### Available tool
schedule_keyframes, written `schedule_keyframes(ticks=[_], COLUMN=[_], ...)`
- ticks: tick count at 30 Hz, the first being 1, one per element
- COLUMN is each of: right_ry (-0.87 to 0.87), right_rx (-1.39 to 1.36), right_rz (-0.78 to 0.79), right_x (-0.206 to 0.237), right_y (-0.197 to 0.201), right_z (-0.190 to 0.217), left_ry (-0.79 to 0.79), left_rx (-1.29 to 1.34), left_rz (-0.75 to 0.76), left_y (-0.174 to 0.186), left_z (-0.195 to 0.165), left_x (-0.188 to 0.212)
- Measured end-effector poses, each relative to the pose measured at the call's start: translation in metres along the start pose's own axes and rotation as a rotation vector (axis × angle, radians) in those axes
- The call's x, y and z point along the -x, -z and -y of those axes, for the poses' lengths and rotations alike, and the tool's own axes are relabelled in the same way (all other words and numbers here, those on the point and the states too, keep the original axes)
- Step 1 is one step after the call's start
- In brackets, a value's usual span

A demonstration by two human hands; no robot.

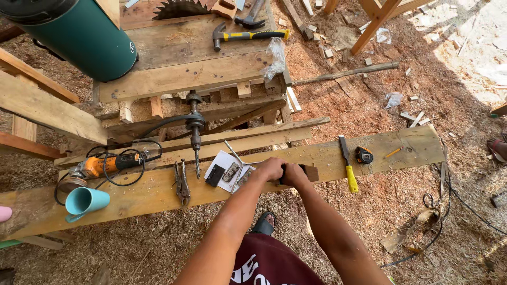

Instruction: The person marks several small wooden planks with a pencil and square, then retrieves a hammer and nails from a box. They drive nails into the planks to join them into a small frame-like structure on a workbench.

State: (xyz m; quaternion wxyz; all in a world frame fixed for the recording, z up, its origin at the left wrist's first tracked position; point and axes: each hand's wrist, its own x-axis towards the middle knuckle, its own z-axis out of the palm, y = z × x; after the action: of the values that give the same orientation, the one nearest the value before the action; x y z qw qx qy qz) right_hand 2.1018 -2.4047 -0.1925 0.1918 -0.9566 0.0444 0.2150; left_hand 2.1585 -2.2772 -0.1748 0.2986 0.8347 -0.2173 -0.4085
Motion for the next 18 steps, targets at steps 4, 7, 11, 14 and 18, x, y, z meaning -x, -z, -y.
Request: schedule_keyframes(ticks=[4, 7, 11, 14, 18], right_ry=[0.014, 0.039, 0.064, 0.018, 0.041], right_rx=[-0.143, -0.211, -0.239, -0.280, -0.286], right_rz=[-0.136, -0.203, -0.275, -0.249, -0.220], right_x=[0.013, 0.021, 0.028, 0.031, 0.033], right_y=[0.005, 0.005, 0.004, 0.005, 0.005], right_z=[-0.006, -0.013, -0.022, -0.026, -0.028], left_ry=[-0.093, 0.077, 0.001, -0.003, -0.019], left_rx=[-0.086, -0.156, -0.150, -0.083, -0.090], left_rz=[-0.181, -0.096, -0.192, -0.219, -0.231], left_y=[-0.005, -0.015, -0.028, -0.032, -0.034], left_z=[-0.009, -0.005, 0.008, 0.012, 0.012], left_x=[0.007, -0.001, -0.015, -0.018, -0.015])
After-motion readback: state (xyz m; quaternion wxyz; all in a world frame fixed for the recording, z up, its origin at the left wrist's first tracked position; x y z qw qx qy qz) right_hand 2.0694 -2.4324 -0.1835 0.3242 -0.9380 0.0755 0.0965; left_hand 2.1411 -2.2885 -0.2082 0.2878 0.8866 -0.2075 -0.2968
